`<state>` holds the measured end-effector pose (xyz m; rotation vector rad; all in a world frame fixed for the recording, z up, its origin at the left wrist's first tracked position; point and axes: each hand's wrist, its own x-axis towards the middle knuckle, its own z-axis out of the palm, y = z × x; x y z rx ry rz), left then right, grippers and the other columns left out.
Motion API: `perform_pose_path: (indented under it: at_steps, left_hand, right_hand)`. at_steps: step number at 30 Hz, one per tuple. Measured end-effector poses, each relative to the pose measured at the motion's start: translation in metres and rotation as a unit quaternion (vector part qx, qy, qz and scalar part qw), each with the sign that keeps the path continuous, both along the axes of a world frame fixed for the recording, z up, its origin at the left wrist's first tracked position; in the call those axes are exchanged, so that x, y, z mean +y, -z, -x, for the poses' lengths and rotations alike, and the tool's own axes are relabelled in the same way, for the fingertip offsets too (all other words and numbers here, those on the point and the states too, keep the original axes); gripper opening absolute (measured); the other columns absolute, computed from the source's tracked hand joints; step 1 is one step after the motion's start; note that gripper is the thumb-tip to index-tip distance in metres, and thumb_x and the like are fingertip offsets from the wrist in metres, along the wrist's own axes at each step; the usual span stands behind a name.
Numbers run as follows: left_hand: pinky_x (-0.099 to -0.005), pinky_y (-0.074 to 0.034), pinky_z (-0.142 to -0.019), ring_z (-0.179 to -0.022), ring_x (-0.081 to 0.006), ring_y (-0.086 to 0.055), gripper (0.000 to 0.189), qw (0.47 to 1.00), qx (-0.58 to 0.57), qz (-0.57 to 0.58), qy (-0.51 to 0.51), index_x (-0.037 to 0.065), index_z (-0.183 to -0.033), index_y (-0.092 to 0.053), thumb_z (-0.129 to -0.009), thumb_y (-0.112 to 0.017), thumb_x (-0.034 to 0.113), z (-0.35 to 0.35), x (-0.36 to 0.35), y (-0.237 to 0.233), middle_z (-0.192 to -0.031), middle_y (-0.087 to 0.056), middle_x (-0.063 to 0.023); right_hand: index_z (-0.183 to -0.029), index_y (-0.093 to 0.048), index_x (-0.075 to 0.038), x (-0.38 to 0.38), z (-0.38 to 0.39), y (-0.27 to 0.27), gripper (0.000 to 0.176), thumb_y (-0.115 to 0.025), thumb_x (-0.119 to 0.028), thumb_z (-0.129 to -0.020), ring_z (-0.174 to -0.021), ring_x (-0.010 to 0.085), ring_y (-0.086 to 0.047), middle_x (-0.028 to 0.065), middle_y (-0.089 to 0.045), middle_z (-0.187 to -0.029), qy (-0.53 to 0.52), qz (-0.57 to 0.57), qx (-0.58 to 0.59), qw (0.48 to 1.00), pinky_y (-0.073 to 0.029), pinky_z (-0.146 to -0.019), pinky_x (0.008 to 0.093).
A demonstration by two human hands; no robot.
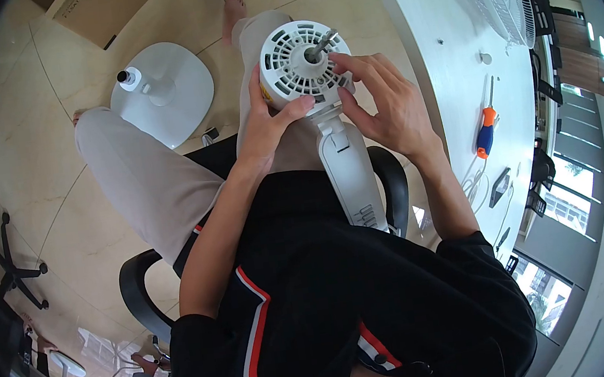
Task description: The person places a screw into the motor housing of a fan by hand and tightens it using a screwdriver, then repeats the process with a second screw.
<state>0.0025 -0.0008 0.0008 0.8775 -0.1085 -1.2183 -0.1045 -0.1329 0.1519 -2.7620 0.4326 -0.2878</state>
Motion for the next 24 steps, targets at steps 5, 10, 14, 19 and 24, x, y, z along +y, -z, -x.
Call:
perform_pose_path:
  at_steps: [5,10,14,19,24]
  left_hand:
    - [-0.0394,-0.033,-0.12,-0.14,-0.0253,-0.044,0.106,1.0,-0.012,0.015,-0.018,0.006,-0.159,-0.026,-0.076,-0.089,0.027,0.002,-0.002,-0.002,-0.149,-0.046,-0.0134]
    - [-0.0385,-0.038,-0.116,-0.137,-0.021,-0.048,0.095,1.0,-0.005,0.011,-0.005,0.007,-0.155,-0.034,-0.078,-0.086,0.025,0.0,-0.001,-0.007,-0.146,-0.049,-0.0104]
    - [-0.0383,-0.036,-0.118,-0.138,-0.022,-0.045,0.098,1.0,-0.017,0.012,-0.011,0.007,-0.157,-0.032,-0.078,-0.086,0.027,-0.001,-0.001,-0.01,-0.147,-0.048,-0.0104]
    - [-0.039,-0.028,-0.122,-0.145,-0.0255,-0.038,0.112,1.0,-0.019,0.005,-0.007,0.005,-0.162,-0.022,-0.075,-0.089,0.031,0.001,0.0,-0.001,-0.153,-0.042,-0.0133]
    - [-0.0402,-0.024,-0.124,-0.149,-0.0286,-0.032,0.124,1.0,-0.024,0.004,-0.001,0.002,-0.164,-0.012,-0.074,-0.091,0.035,0.0,0.001,0.002,-0.157,-0.036,-0.0171]
  right_hand:
    - [-0.11,-0.074,-0.006,-0.017,0.014,-0.021,0.029,-0.076,0.001,-0.081,-0.091,0.0282,-0.07,0.0089,-0.073,-0.105,0.055,0.046,-0.09,0.993,-0.058,-0.077,0.037]
    - [-0.103,-0.079,-0.005,-0.063,0.044,-0.049,0.014,-0.076,-0.009,-0.09,-0.079,0.015,-0.07,0.0078,-0.075,-0.104,0.295,0.11,-0.1,0.944,-0.052,-0.062,0.0272]
    - [-0.104,-0.08,-0.005,-0.082,0.06,-0.037,0.018,-0.078,-0.016,-0.09,-0.078,0.0138,-0.07,0.0072,-0.076,-0.103,0.327,0.08,-0.073,0.939,-0.051,-0.061,0.0268]
    - [-0.1,-0.08,-0.003,-0.084,0.053,-0.027,0.014,-0.077,-0.014,-0.092,-0.078,0.0133,-0.07,0.0073,-0.075,-0.1,0.316,0.061,-0.093,0.942,-0.051,-0.062,0.0274]
    - [-0.099,-0.08,-0.003,-0.079,0.044,-0.028,0.012,-0.076,-0.012,-0.093,-0.077,0.0134,-0.07,0.0067,-0.076,-0.098,0.294,0.068,-0.108,0.947,-0.053,-0.063,0.0265]
